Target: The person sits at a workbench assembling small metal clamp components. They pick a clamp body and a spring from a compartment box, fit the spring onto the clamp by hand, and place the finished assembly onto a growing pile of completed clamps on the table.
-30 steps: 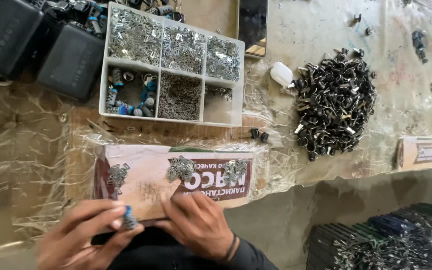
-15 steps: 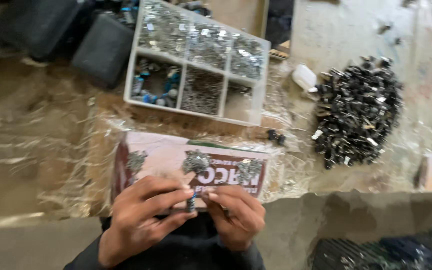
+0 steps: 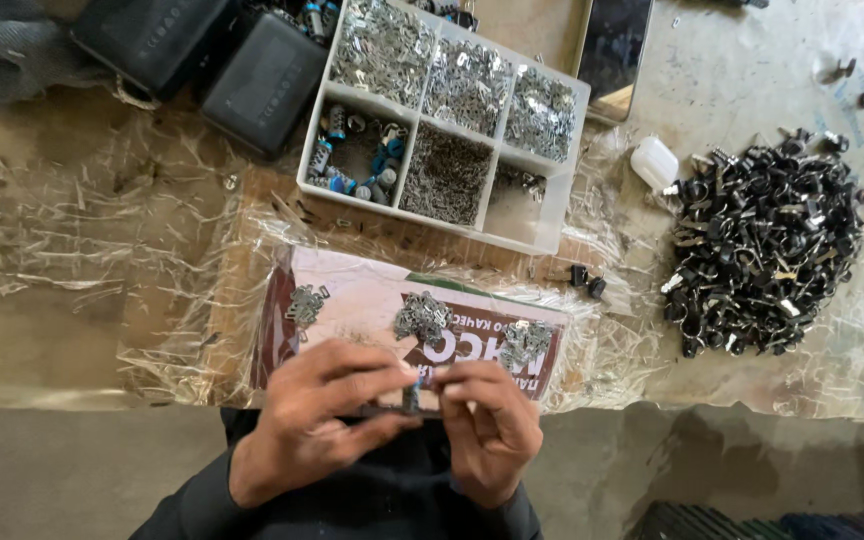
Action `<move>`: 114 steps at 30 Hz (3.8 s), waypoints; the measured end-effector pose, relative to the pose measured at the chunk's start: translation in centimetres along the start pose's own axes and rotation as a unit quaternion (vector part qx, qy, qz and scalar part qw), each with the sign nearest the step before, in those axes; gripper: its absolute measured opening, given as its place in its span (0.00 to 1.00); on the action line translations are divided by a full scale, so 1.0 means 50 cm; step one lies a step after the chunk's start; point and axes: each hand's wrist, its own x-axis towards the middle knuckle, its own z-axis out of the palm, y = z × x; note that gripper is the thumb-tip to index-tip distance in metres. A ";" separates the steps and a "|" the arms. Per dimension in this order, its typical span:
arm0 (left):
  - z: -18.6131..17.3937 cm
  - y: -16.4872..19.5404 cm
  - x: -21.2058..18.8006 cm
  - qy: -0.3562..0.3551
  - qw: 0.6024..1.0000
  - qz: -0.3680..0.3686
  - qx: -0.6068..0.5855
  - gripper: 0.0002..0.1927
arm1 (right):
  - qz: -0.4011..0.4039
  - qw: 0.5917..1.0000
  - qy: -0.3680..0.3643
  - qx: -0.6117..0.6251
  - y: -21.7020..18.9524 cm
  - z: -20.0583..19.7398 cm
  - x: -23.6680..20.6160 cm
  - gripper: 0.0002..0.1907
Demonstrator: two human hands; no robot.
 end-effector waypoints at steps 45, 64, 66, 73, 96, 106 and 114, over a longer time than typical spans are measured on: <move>0.019 0.007 0.007 -0.033 0.999 0.006 -0.025 0.24 | -0.017 0.992 0.047 -0.119 0.030 -0.054 -0.059 0.11; 0.025 0.010 0.010 -0.049 0.997 0.007 -0.051 0.23 | -0.096 0.989 0.001 -0.113 0.005 -0.034 -0.023 0.15; 0.025 0.012 0.012 -0.055 0.998 0.009 -0.042 0.23 | -0.101 0.989 -0.001 -0.111 0.005 -0.035 -0.022 0.15; 0.029 0.015 0.012 -0.041 0.998 0.039 0.034 0.22 | -0.096 0.982 -0.028 -0.158 0.006 -0.034 -0.023 0.14; 0.042 0.015 0.011 -0.097 0.990 0.052 -0.093 0.22 | 0.259 0.895 -0.049 0.359 0.056 -0.095 -0.089 0.09; 0.031 0.019 0.028 -0.045 0.998 0.012 -0.030 0.20 | -0.007 0.902 0.014 -0.432 0.046 -0.111 -0.095 0.37; 0.045 0.019 0.032 -0.062 0.996 0.049 -0.045 0.20 | -0.221 0.907 -0.044 -0.356 0.099 -0.134 -0.117 0.15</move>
